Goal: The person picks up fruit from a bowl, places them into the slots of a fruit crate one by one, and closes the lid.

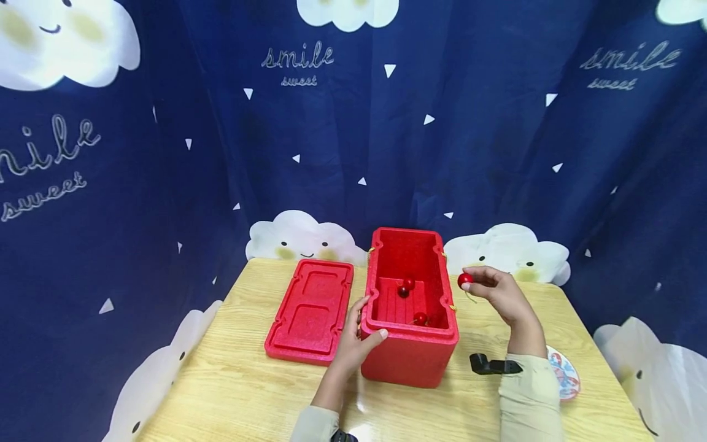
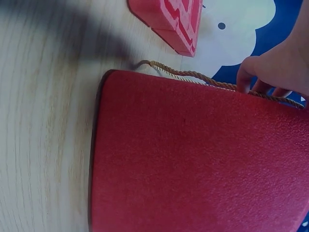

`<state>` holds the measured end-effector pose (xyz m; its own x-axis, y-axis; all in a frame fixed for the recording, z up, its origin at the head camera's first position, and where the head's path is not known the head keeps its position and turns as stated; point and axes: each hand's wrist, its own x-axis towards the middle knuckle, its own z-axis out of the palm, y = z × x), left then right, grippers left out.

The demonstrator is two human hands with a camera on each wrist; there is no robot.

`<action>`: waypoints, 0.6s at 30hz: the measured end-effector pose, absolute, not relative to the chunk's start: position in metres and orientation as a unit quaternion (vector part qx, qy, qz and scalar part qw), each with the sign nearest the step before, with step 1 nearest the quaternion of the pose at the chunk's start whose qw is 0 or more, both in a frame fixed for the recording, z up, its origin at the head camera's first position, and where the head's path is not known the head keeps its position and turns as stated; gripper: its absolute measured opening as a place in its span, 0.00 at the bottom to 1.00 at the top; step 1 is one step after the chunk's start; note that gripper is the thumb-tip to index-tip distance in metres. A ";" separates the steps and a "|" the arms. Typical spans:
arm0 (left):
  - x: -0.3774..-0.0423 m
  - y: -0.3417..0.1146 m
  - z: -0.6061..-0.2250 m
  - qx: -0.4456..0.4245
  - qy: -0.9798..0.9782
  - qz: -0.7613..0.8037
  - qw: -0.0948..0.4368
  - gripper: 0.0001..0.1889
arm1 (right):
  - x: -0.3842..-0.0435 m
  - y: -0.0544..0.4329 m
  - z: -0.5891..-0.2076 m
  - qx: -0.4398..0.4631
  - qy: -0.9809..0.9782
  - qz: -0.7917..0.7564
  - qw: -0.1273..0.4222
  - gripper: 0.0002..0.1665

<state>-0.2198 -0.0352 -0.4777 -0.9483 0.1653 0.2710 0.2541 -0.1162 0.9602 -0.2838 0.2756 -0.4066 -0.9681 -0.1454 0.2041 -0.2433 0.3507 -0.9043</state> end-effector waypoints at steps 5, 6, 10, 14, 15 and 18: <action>-0.220 -0.033 -0.479 -0.162 -0.647 -0.744 0.027 0.39 | -0.292 0.268 -0.395 0.164 -0.817 0.552 -0.004 0.25; -0.219 -0.033 -0.479 -0.161 -0.646 -0.746 0.026 0.40 | -0.293 0.267 -0.393 0.173 -0.815 0.553 -0.013 0.24; -0.218 -0.029 -0.482 -0.150 -0.644 -0.750 0.024 0.40 | -0.297 0.263 -0.384 0.206 -0.801 0.559 -0.056 0.24; -0.217 -0.028 -0.484 -0.138 -0.642 -0.754 0.022 0.40 | -0.306 0.257 -0.377 0.235 -0.785 0.565 -0.097 0.23; -0.218 -0.028 -0.484 -0.137 -0.641 -0.755 0.023 0.40 | -0.309 0.256 -0.375 0.243 -0.781 0.566 -0.104 0.23; -0.220 -0.028 -0.483 -0.142 -0.636 -0.758 0.025 0.40 | -0.320 0.251 -0.370 0.263 -0.776 0.558 -0.131 0.22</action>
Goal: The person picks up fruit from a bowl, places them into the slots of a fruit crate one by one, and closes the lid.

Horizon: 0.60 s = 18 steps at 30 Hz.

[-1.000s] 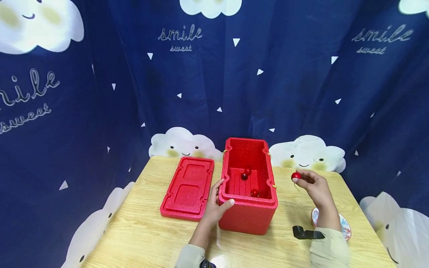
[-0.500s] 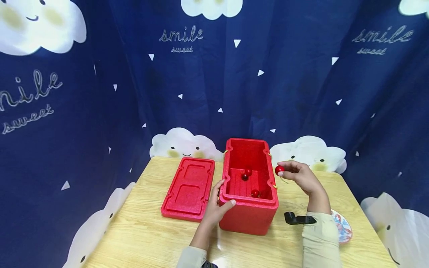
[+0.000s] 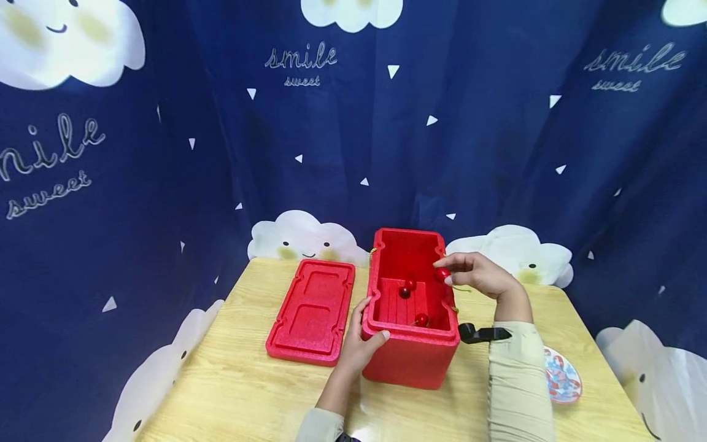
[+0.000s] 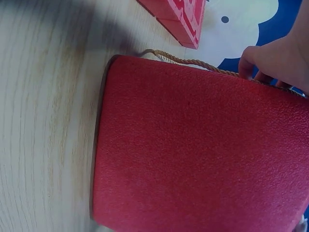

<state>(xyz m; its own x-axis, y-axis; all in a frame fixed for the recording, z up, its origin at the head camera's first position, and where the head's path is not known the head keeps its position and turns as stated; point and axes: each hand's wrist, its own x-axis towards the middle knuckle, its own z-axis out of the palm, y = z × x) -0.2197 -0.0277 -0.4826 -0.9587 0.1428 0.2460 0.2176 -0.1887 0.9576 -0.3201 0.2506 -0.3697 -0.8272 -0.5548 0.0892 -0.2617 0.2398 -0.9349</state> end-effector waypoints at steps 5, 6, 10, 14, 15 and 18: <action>-0.221 -0.028 -0.482 -0.146 -0.634 -0.759 0.022 0.40 | -0.338 0.240 -0.366 -0.259 0.791 -0.522 0.186 0.23; -0.221 -0.028 -0.482 -0.148 -0.634 -0.759 0.024 0.40 | -0.341 0.238 -0.366 -0.256 0.794 -0.516 0.195 0.23; -0.222 -0.027 -0.481 -0.156 -0.625 -0.764 0.031 0.40 | -0.350 0.230 -0.365 -0.253 0.795 -0.502 0.229 0.24; -0.222 -0.025 -0.481 -0.159 -0.616 -0.771 0.030 0.39 | -0.355 0.221 -0.367 -0.259 0.795 -0.484 0.258 0.24; -0.222 -0.025 -0.482 -0.158 -0.616 -0.771 0.030 0.39 | -0.357 0.218 -0.368 -0.261 0.796 -0.478 0.264 0.24; -0.221 -0.024 -0.481 -0.161 -0.616 -0.771 0.033 0.39 | -0.362 0.212 -0.370 -0.259 0.797 -0.467 0.282 0.25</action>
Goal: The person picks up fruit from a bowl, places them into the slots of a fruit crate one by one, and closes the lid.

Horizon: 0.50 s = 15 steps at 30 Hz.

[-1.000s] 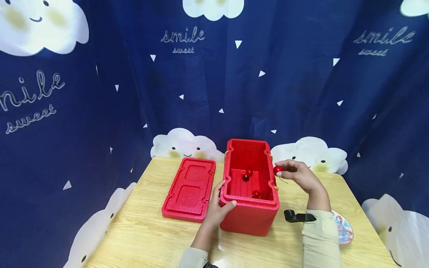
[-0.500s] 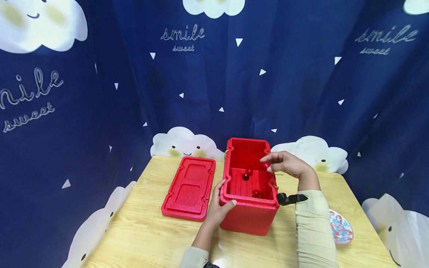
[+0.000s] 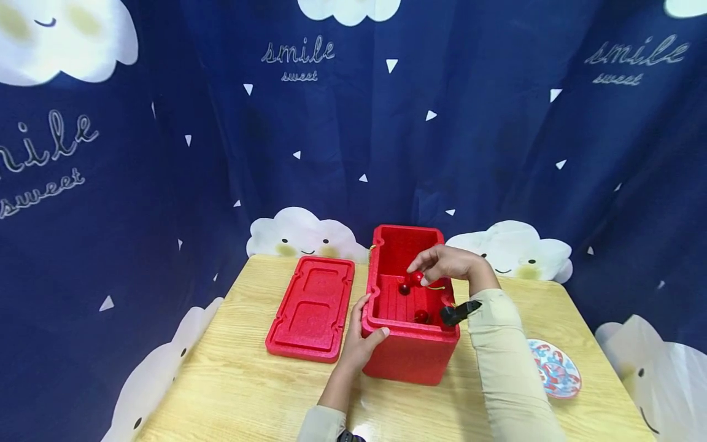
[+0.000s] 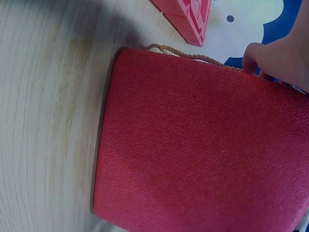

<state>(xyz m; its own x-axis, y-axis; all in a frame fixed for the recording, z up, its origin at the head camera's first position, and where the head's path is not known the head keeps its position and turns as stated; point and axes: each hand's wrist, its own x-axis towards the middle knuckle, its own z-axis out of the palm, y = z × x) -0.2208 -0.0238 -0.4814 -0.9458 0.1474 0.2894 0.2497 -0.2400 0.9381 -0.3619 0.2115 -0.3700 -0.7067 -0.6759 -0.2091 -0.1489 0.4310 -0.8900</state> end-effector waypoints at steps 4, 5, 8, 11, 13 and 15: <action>-0.221 -0.022 -0.480 -0.165 -0.613 -0.772 0.032 0.39 | -0.369 0.206 -0.372 -0.262 0.794 -0.453 0.308 0.24; -0.221 -0.022 -0.480 -0.166 -0.613 -0.772 0.032 0.39 | -0.371 0.205 -0.373 -0.264 0.794 -0.448 0.313 0.23; -0.220 -0.022 -0.480 -0.164 -0.613 -0.772 0.032 0.39 | -0.373 0.203 -0.374 -0.260 0.797 -0.439 0.323 0.24; -0.221 -0.022 -0.483 -0.165 -0.612 -0.773 0.032 0.39 | -0.372 0.198 -0.374 -0.243 0.803 -0.436 0.325 0.23; -0.224 -0.023 -0.487 -0.165 -0.607 -0.776 0.032 0.39 | -0.371 0.196 -0.373 -0.236 0.805 -0.438 0.323 0.22; -0.228 -0.022 -0.494 -0.163 -0.604 -0.780 0.033 0.39 | -0.370 0.194 -0.373 -0.231 0.806 -0.440 0.322 0.22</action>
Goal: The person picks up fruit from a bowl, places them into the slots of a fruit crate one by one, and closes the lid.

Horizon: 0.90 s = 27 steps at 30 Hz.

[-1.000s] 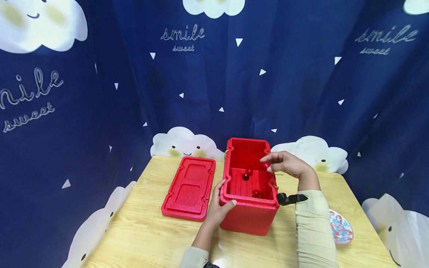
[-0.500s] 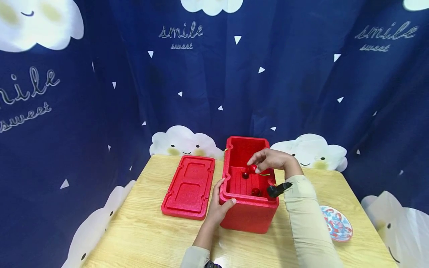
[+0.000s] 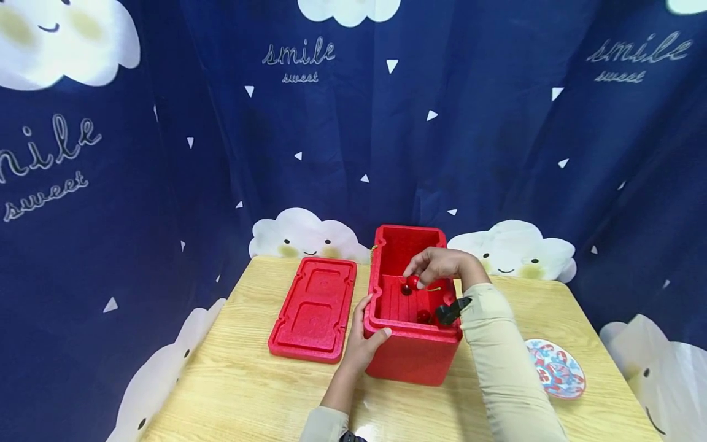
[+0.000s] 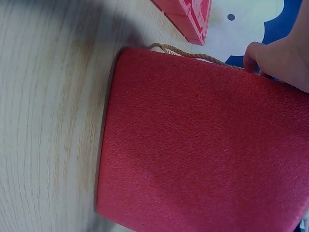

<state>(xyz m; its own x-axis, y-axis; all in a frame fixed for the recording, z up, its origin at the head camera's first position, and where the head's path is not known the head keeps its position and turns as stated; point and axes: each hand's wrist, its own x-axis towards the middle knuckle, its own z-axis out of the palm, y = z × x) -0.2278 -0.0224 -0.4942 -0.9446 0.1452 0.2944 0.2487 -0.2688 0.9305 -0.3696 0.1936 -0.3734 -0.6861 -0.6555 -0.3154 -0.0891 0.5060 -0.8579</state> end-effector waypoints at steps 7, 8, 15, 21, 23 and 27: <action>-0.230 -0.018 -0.504 -0.149 -0.613 -0.775 0.036 0.40 | -0.355 0.199 -0.371 -0.220 0.835 -0.429 0.264 0.25; -0.227 -0.020 -0.502 -0.141 -0.618 -0.772 0.035 0.41 | -0.350 0.199 -0.370 -0.220 0.841 -0.427 0.248 0.25; -0.216 -0.038 -0.507 -0.083 -0.670 -0.736 0.060 0.41 | -0.313 0.199 -0.366 -0.228 0.875 -0.410 0.124 0.22; -0.202 -0.056 -0.503 -0.065 -0.700 -0.707 0.079 0.34 | -0.282 0.191 -0.379 -0.208 0.860 -0.466 0.013 0.18; -0.196 -0.063 -0.498 -0.061 -0.706 -0.700 0.088 0.32 | -0.272 0.186 -0.385 -0.196 0.850 -0.490 -0.005 0.18; -0.189 -0.074 -0.486 -0.045 -0.716 -0.688 0.108 0.29 | -0.253 0.174 -0.393 -0.166 0.826 -0.538 -0.039 0.21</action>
<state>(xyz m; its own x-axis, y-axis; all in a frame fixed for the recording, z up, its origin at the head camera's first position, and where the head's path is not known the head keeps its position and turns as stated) -0.1893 -0.0740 -0.4860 -0.9727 -0.0833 0.2167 0.2132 0.0495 0.9758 -0.2526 0.1740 -0.3930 -0.9420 -0.2313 0.2434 -0.3161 0.3670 -0.8749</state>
